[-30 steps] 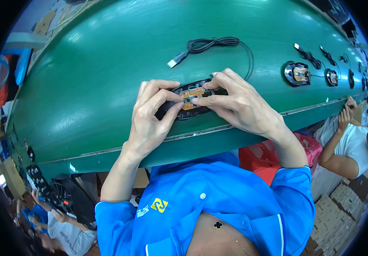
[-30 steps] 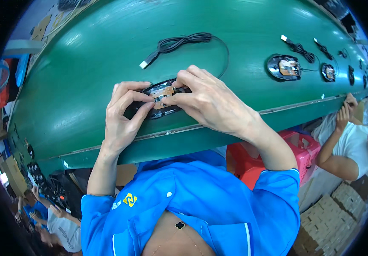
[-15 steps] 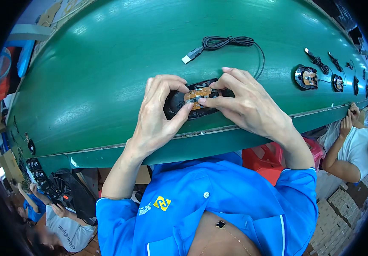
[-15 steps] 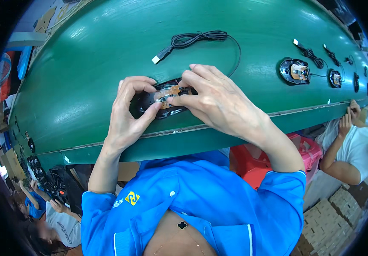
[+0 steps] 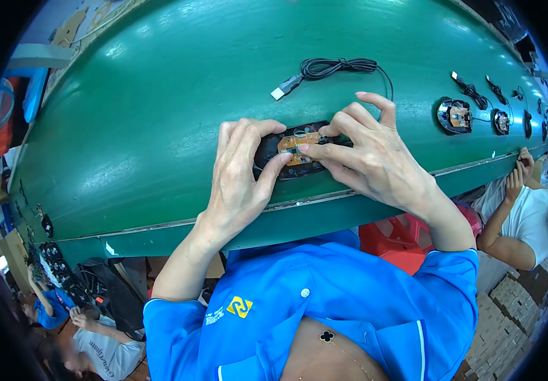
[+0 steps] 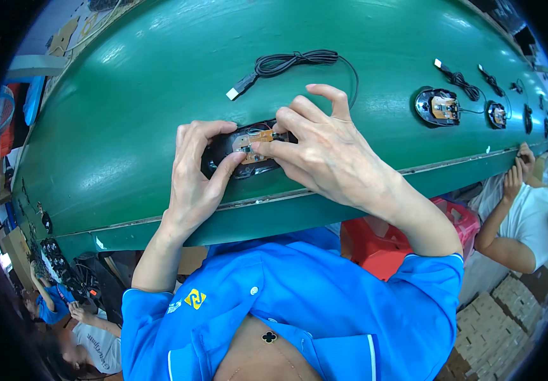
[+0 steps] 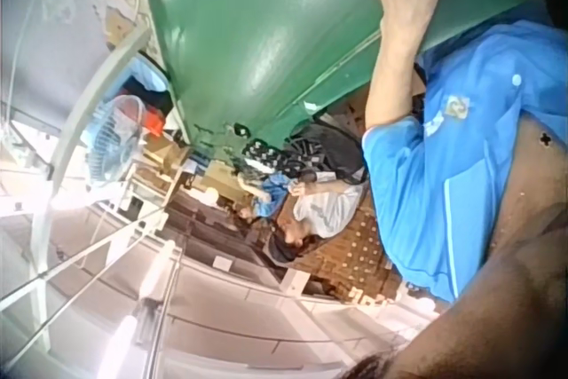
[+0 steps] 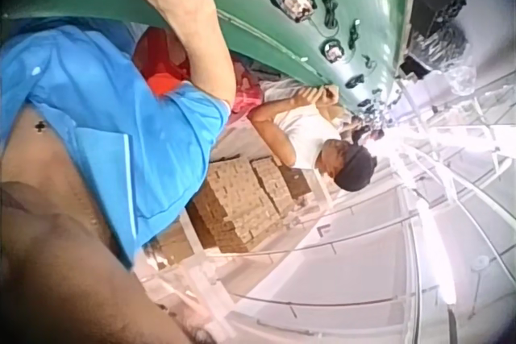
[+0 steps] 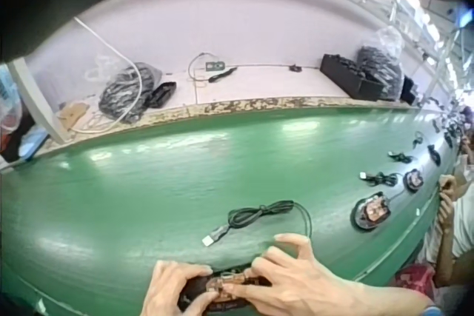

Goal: The person assembles computer mice on an assembly line by taking circuit boards, cables, and mouse base casings, fitting the circuit boards and wires into the mouse bases by hand, and placing the assembled units onto the conveyor belt.

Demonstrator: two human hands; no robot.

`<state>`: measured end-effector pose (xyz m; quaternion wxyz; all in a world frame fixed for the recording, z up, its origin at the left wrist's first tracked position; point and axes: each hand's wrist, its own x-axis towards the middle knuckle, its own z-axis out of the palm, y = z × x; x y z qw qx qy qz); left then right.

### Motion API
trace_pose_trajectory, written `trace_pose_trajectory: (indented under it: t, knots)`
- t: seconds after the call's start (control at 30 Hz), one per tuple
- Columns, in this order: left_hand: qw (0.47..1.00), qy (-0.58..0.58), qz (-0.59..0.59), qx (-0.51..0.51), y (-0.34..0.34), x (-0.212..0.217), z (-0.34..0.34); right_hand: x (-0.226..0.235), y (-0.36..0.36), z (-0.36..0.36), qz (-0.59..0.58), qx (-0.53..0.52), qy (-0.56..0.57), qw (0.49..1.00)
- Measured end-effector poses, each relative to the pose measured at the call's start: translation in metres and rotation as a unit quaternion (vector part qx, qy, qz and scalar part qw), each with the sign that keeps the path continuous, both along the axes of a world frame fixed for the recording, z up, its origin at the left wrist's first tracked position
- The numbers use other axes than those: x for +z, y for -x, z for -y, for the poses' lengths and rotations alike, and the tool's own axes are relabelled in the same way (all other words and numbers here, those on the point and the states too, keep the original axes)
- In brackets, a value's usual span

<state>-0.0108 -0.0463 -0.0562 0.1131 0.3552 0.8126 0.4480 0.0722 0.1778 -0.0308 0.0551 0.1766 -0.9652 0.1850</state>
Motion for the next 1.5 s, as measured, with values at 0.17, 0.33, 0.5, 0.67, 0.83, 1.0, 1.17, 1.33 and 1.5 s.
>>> trace_pose_trajectory:
  t: [0.17,0.33,0.5,0.67,0.83,1.0,1.17,1.33,1.5]
  knots:
    - [0.999,-0.024,-0.013,-0.024,0.002,-0.001,0.001,-0.002,-0.003,-0.003,0.006,-0.013,0.020,1.000]
    - [0.999,-0.024,0.001,-0.035,0.005,-0.003,0.002,0.001,-0.001,-0.004,0.012,0.003,-0.012,1.000]
    - [0.999,-0.024,0.006,-0.033,0.003,-0.003,0.000,0.005,0.003,-0.010,0.014,0.018,-0.037,0.999]
    - [0.999,-0.015,0.008,-0.027,0.001,-0.004,-0.002,0.005,0.007,-0.017,0.019,0.066,-0.019,0.997]
    - [1.000,-0.007,0.006,-0.020,-0.001,-0.002,-0.004,-0.004,-0.001,-0.014,0.031,0.021,0.048,0.998]
    - [0.999,-0.015,0.017,-0.031,0.001,-0.001,-0.005,0.000,-0.002,-0.012,0.025,0.003,0.045,0.999]
    - [0.999,-0.014,0.013,-0.034,0.001,-0.004,-0.005,0.007,-0.008,-0.007,-0.003,-0.031,-0.036,0.999]
    - [0.999,-0.017,0.022,-0.037,-0.001,0.000,-0.008,0.005,-0.007,-0.015,0.023,-0.012,-0.013,1.000]
    - [0.998,-0.009,0.056,-0.012,-0.003,0.005,-0.014,0.007,-0.005,-0.017,0.022,-0.006,-0.019,1.000]
